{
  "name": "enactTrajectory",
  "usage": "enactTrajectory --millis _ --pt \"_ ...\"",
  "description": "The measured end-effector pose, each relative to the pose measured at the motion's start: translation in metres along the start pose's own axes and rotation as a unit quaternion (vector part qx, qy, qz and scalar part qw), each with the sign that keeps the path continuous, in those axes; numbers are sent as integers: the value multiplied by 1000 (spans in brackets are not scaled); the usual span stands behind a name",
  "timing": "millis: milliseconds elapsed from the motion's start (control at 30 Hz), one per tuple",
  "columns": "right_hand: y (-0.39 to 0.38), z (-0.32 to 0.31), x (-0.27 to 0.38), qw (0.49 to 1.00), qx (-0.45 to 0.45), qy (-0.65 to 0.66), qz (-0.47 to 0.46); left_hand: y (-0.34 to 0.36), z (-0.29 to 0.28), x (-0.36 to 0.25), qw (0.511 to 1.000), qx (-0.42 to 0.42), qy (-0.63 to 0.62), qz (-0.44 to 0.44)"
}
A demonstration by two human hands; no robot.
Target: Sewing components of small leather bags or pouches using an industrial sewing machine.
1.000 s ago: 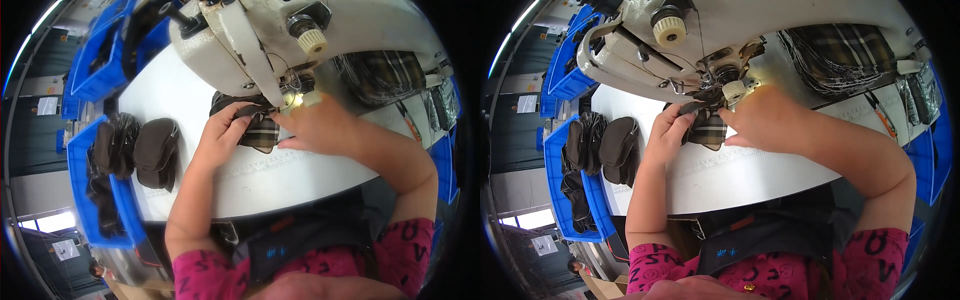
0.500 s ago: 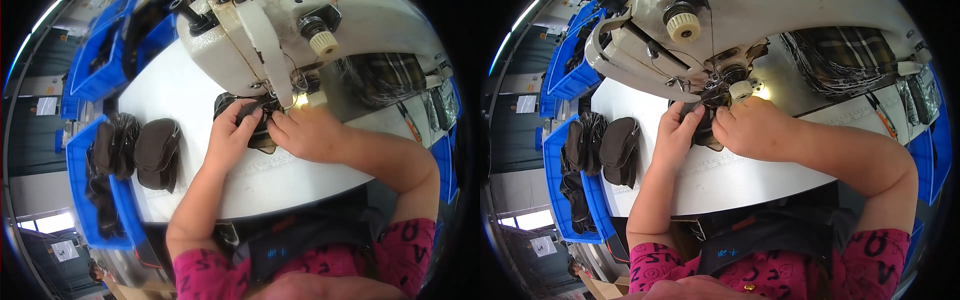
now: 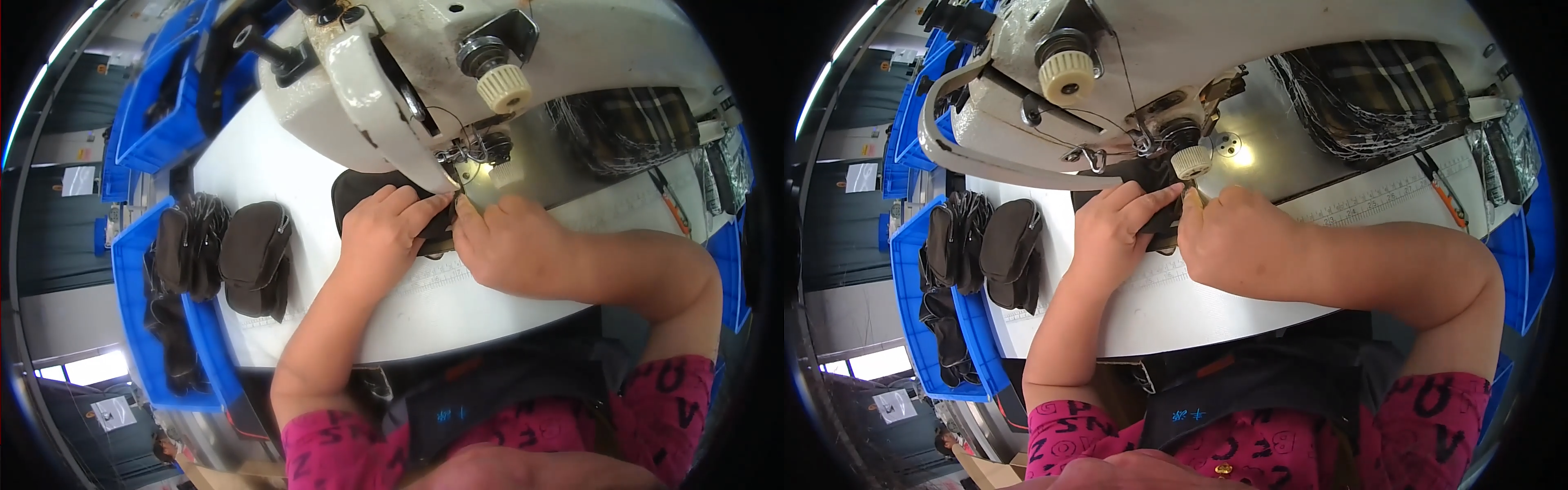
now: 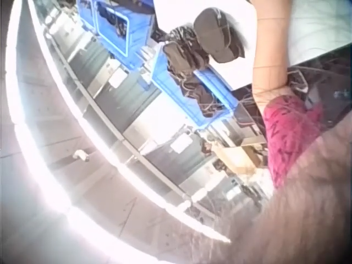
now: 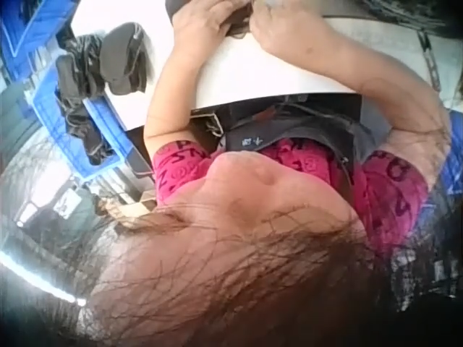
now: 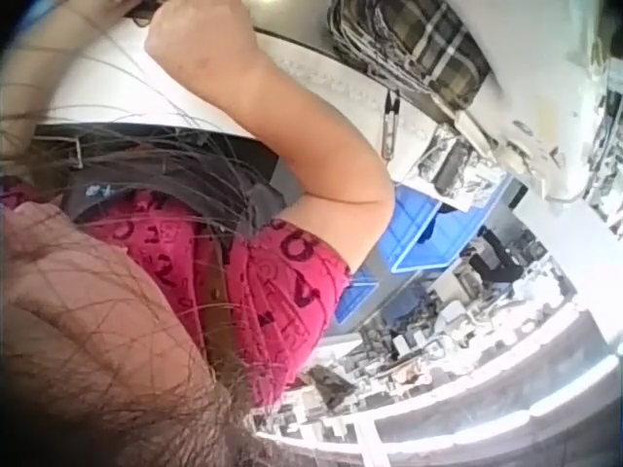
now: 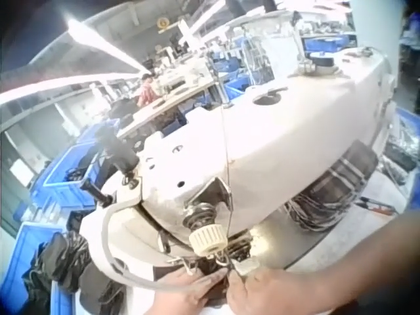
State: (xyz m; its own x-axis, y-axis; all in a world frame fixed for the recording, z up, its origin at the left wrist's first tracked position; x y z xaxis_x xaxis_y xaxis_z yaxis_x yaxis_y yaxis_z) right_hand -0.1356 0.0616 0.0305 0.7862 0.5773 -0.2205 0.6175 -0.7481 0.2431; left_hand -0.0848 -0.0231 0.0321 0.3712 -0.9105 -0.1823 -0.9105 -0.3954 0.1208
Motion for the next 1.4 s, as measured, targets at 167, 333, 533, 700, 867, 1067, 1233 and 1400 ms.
enactTrajectory --millis 167,333,533,700,867,1067,1233,1400 --pt "-2 0 0 1000 29 10 3 1 1 -4 1000 0 20 12" --pt "-2 -6 -6 999 16 25 31 -1 6 1 1000 26 5 3" --pt "-1 8 -3 997 50 53 16 5 -3 -8 997 -21 63 37" --pt "0 3 -3 999 40 32 6 7 3 -3 997 38 57 -36" --pt "-3 6 5 999 48 13 -8 7 6 -1 997 36 50 -57" --pt "-4 3 14 998 49 5 -44 3 2 -15 997 -33 62 39" --pt "-5 3 14 998 34 10 -43 1 1 -17 995 -43 80 46" --pt "-4 2 14 999 26 12 -40 -1 1 -18 994 -56 77 61"
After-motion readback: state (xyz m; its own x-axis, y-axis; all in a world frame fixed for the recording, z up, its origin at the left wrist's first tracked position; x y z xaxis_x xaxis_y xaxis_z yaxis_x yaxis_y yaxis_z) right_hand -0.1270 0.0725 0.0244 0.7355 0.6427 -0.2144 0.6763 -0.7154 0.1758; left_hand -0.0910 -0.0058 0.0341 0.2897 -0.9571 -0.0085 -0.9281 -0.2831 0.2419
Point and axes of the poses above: each hand's wrist, its own y-axis towards the middle knuckle, its own z-axis out of the palm, x = y × z, the point moved 10 cm from there along y, towards the middle knuckle, and after that the axes turned 11 degrees about x, right-handed, at the moved point
